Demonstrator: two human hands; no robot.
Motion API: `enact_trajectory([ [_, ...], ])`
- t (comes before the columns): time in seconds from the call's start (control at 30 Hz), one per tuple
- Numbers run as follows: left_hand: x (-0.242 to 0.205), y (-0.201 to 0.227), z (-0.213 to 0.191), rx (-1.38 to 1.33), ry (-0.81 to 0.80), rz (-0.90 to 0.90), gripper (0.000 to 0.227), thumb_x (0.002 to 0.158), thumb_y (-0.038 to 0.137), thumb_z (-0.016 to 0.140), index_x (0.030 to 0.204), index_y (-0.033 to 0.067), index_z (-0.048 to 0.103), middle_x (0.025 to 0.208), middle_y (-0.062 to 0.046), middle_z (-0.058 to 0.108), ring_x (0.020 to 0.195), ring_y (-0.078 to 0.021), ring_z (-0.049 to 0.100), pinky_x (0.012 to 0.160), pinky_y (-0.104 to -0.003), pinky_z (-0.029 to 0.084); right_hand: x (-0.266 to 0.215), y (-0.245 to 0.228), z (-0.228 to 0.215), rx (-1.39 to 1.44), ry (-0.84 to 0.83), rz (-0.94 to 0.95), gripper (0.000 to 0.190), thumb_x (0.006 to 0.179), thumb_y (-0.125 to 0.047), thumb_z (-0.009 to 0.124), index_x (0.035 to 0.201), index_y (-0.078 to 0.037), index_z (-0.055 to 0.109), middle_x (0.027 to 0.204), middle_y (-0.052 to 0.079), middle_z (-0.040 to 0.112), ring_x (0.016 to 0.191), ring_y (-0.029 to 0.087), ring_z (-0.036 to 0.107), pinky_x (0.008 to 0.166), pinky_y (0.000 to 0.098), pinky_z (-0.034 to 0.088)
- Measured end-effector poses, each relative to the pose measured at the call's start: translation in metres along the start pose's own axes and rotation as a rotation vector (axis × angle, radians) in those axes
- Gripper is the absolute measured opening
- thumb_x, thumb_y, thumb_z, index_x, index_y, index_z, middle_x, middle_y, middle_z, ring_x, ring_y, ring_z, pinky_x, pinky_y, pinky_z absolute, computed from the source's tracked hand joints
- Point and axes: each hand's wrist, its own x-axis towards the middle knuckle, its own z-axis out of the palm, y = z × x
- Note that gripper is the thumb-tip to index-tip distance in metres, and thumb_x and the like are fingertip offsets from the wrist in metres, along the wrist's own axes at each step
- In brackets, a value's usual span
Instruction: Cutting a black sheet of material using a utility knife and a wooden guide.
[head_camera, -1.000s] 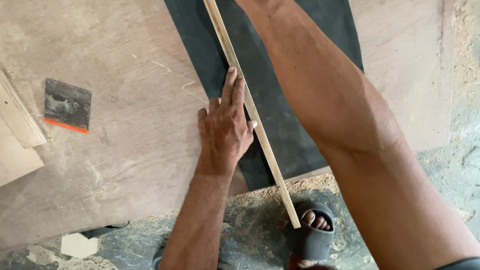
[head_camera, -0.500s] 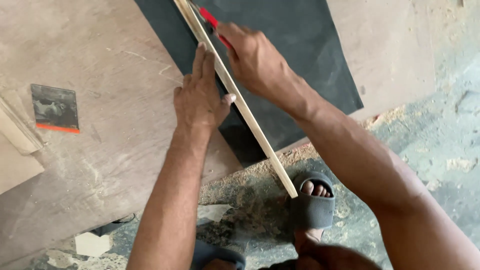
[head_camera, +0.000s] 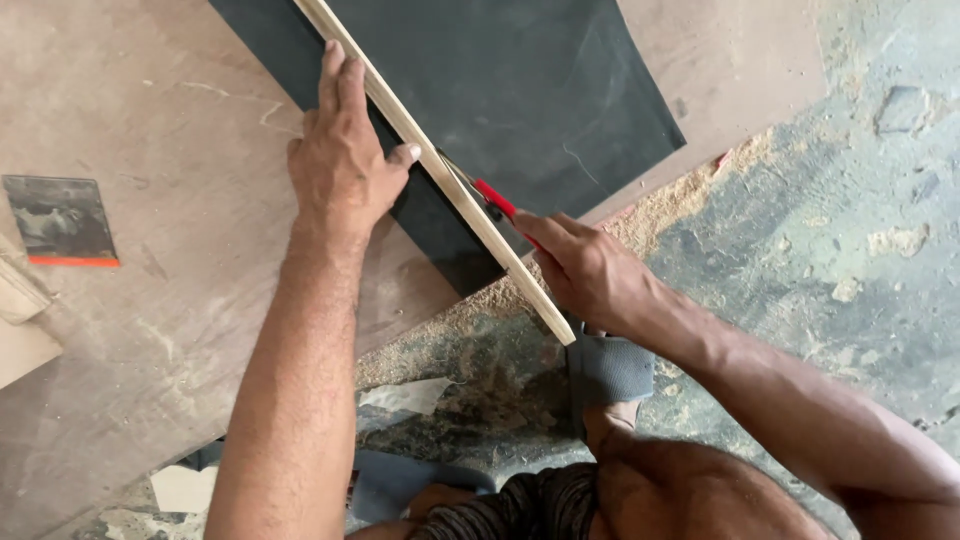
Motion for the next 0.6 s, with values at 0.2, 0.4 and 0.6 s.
enact_trajectory([
  [0.2, 0.003, -0.007, 0.008, 0.011, -0.002, 0.014, 0.107, 0.085, 0.046, 0.09, 0.16, 0.0089, 0.024, 0.17, -0.009, 0.018, 0.13, -0.0417, 0.054, 0.088, -0.062, 0.053, -0.064, 0.006, 0.003, 0.027, 0.018, -0.03, 0.035, 0.101, -0.006, 0.057, 0.135, 0.004, 0.054, 0.096, 0.021, 0.069, 0.064, 0.025, 0.068, 0.052, 0.0368, 0.057],
  [0.4, 0.001, -0.01, 0.012, 0.042, 0.057, 0.05, 0.104, 0.086, 0.044, 0.092, 0.161, 0.0112, 0.027, 0.17, -0.008, 0.023, 0.132, -0.0382, 0.056, 0.089, -0.062, 0.054, -0.108, -0.001, -0.005, 0.041, -0.162, 0.195, 0.036, 0.099, -0.007, 0.057, 0.134, 0.001, 0.056, 0.09, 0.019, 0.068, 0.056, 0.028, 0.069, 0.05, 0.0396, 0.058],
  [0.6, 0.0, -0.008, 0.008, 0.043, 0.064, 0.062, 0.102, 0.086, 0.042, 0.093, 0.159, 0.0108, 0.029, 0.17, -0.011, 0.024, 0.133, -0.0399, 0.056, 0.089, -0.063, 0.053, -0.14, 0.009, -0.008, 0.045, -0.195, 0.197, 0.044, 0.09, -0.005, 0.061, 0.133, 0.001, 0.056, 0.102, 0.023, 0.07, 0.064, 0.035, 0.073, 0.052, 0.0439, 0.059],
])
